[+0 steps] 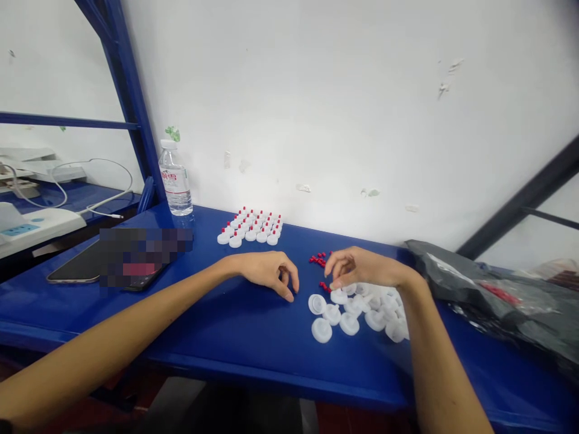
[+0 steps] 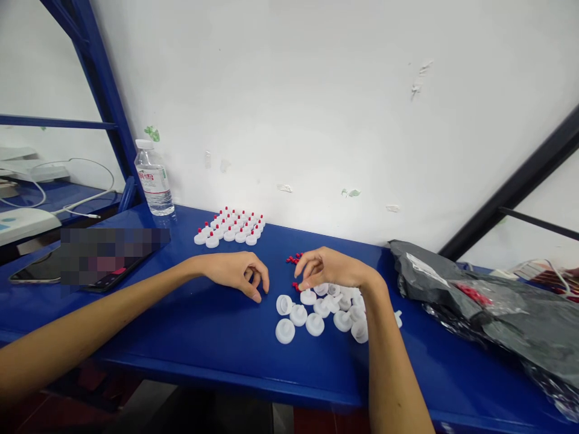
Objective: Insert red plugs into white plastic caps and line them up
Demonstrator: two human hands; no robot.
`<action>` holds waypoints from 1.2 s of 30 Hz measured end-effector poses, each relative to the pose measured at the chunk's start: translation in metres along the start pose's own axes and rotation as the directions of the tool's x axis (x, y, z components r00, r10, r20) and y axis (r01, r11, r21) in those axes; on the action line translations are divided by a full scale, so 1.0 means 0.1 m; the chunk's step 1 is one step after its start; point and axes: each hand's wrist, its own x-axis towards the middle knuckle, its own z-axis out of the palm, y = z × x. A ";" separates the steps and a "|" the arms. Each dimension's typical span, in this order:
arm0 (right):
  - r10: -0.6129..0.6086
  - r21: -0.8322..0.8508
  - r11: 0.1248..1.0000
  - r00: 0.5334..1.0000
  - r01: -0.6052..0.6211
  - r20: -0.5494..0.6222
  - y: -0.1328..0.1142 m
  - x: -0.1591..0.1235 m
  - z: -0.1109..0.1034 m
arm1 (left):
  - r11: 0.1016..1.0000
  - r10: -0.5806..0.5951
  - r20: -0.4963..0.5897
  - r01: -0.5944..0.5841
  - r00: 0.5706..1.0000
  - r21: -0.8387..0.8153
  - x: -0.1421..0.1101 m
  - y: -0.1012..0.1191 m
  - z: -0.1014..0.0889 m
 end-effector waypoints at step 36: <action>-0.168 -0.349 0.935 0.941 0.058 -0.295 0.15 0.46 0.29 | 0.898 -0.284 -0.553 0.016 0.783 -0.439 0.11 0.00 0.05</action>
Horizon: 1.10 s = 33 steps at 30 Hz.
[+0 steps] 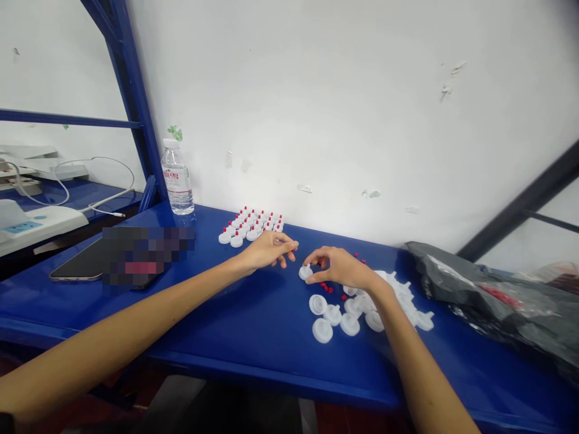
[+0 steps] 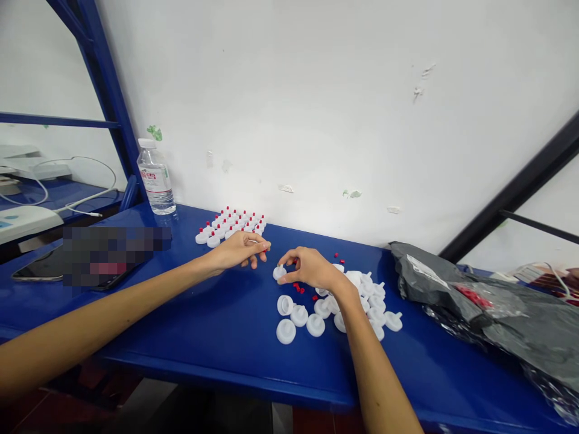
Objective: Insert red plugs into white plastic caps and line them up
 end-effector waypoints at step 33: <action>-0.089 0.096 0.991 0.994 0.096 -0.071 -0.23 -0.03 0.00 | 0.998 0.058 0.035 -0.057 0.998 -0.028 -0.03 0.02 0.04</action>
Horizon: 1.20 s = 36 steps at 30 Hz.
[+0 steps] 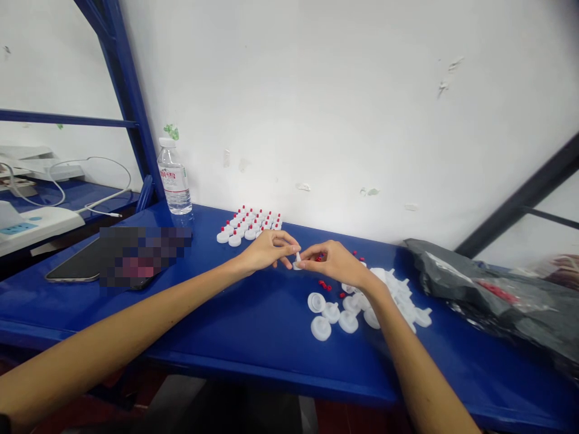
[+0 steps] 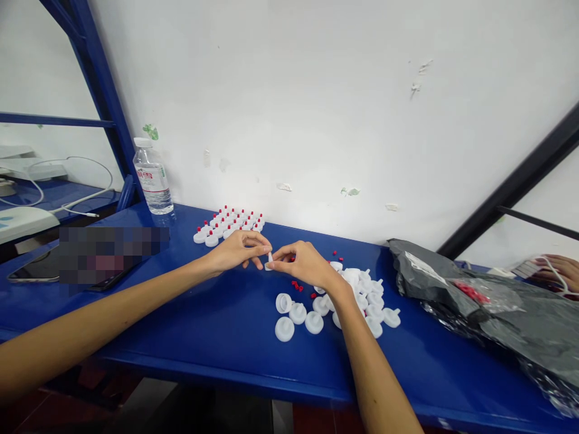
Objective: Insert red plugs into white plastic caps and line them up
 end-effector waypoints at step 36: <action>0.120 0.467 0.881 0.990 -0.073 -0.071 -0.11 -0.03 -0.05 | 0.921 0.294 -0.026 -0.276 0.955 0.275 -0.06 -0.03 0.10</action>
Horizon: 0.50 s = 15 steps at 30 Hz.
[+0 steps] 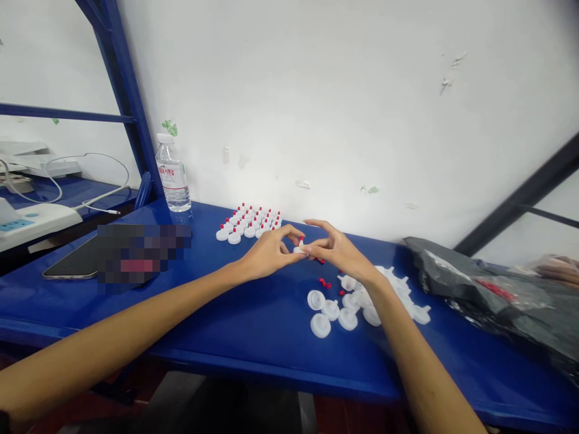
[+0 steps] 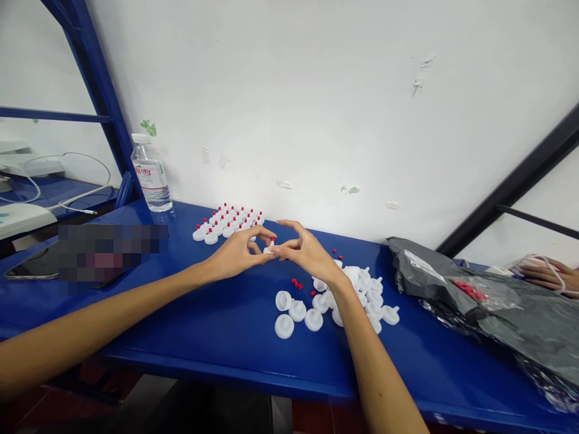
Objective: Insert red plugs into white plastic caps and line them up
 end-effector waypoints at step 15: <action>-0.011 0.036 0.999 1.000 0.011 0.013 -0.03 -0.03 -0.04 | 0.994 0.051 -0.032 -0.048 0.998 0.099 -0.02 0.03 -0.02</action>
